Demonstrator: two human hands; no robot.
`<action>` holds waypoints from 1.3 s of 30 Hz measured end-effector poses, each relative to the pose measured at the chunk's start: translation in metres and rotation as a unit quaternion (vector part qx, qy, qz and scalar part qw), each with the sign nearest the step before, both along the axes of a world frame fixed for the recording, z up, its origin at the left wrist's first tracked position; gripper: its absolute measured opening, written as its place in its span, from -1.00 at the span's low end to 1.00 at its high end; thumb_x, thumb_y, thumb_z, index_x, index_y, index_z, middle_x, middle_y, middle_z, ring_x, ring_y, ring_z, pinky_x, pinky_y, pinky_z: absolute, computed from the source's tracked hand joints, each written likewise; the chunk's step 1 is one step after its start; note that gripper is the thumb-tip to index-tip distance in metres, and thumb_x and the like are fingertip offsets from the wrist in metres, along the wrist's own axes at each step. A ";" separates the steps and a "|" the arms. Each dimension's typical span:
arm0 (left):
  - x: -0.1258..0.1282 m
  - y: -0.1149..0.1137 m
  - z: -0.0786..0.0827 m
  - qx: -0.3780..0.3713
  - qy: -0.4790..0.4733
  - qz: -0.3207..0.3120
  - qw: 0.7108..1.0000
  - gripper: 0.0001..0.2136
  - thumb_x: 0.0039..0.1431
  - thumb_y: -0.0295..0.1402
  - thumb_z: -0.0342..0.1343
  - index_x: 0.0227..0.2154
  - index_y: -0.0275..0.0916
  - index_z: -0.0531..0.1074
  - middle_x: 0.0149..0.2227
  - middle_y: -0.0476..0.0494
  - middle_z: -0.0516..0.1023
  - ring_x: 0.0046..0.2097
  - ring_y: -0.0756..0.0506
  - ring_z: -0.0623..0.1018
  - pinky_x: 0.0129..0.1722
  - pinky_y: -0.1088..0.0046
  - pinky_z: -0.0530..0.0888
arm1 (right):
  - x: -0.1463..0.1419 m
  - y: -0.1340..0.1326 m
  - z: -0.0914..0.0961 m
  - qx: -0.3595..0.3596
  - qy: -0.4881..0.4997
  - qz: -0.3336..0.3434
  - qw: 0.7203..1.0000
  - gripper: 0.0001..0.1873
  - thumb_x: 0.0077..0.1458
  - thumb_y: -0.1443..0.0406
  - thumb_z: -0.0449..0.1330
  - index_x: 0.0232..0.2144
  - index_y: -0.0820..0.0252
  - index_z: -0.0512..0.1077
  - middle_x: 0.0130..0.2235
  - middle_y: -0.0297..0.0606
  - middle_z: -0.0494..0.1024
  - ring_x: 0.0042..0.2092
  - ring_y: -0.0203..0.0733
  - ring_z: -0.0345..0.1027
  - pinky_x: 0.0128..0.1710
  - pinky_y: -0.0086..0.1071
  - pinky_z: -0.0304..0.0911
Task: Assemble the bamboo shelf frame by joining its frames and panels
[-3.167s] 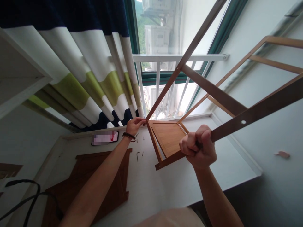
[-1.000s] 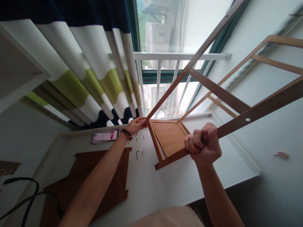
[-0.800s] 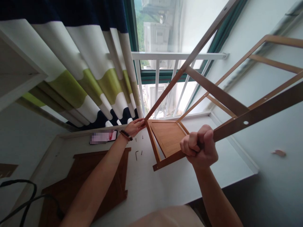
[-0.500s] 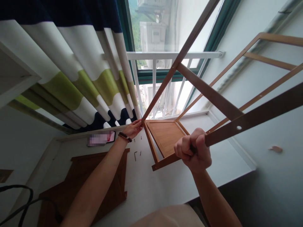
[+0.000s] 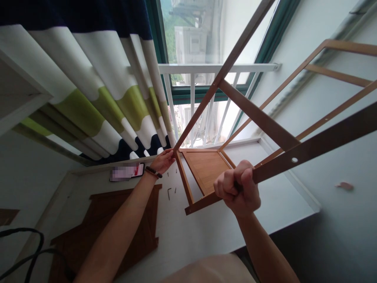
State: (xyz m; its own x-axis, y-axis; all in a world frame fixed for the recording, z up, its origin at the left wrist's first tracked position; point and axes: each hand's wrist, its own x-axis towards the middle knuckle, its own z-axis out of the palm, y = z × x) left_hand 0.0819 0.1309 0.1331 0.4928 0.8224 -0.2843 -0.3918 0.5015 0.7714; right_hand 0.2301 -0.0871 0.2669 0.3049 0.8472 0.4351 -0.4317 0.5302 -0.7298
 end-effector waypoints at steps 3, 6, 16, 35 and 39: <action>-0.001 0.001 -0.004 0.005 0.004 0.001 1.000 -0.91 -0.06 -0.55 0.18 -0.44 -0.29 0.47 -0.41 -0.04 0.53 -0.42 0.09 0.50 -0.45 0.66 0.46 | -0.002 -0.001 0.000 -0.013 0.005 -0.006 1.000 -0.66 0.15 0.10 -0.09 -0.57 0.11 -0.01 -0.71 -0.58 -0.10 -0.75 -0.45 -0.25 -0.77 -0.58 -0.14; 0.000 0.002 -0.006 0.016 0.006 0.006 1.000 -0.91 -0.06 -0.53 0.18 -0.42 -0.30 0.46 -0.40 -0.05 0.53 -0.39 0.09 0.51 -0.39 0.65 0.46 | -0.002 -0.001 0.000 -0.018 0.005 -0.008 1.000 -0.66 0.14 0.10 -0.08 -0.57 0.11 -0.02 -0.72 -0.58 -0.10 -0.75 -0.46 -0.25 -0.77 -0.59 -0.14; 0.004 0.000 -0.002 0.013 0.003 0.034 0.999 -0.92 -0.05 -0.56 0.16 -0.44 -0.30 0.48 -0.42 -0.04 0.54 -0.38 0.08 0.51 -0.36 0.64 0.47 | -0.001 0.002 0.000 0.013 0.000 0.022 1.000 -0.68 0.16 0.14 -0.09 -0.57 0.11 0.00 -0.71 -0.57 -0.08 -0.74 -0.46 -0.24 -0.77 -0.59 -0.15; 0.007 0.003 0.004 0.023 0.005 -0.003 1.000 -0.90 -0.05 -0.58 0.14 -0.40 -0.39 0.47 -0.42 -0.14 0.50 -0.44 0.07 0.46 -0.56 0.66 0.38 | 0.006 0.005 -0.001 0.029 -0.002 0.023 0.999 -0.70 0.18 0.17 -0.11 -0.56 0.11 0.01 -0.70 -0.56 -0.07 -0.74 -0.46 -0.23 -0.75 -0.58 -0.13; 0.005 0.005 0.004 0.037 0.011 -0.027 0.999 -0.83 -0.07 -0.55 0.17 -0.34 -0.38 0.49 -0.38 -0.15 0.51 -0.41 0.06 0.46 -0.51 0.63 0.39 | 0.011 0.007 -0.002 0.022 -0.002 0.016 1.000 -0.70 0.17 0.16 -0.11 -0.56 0.11 0.01 -0.70 -0.56 -0.08 -0.74 -0.46 -0.25 -0.76 -0.58 -0.15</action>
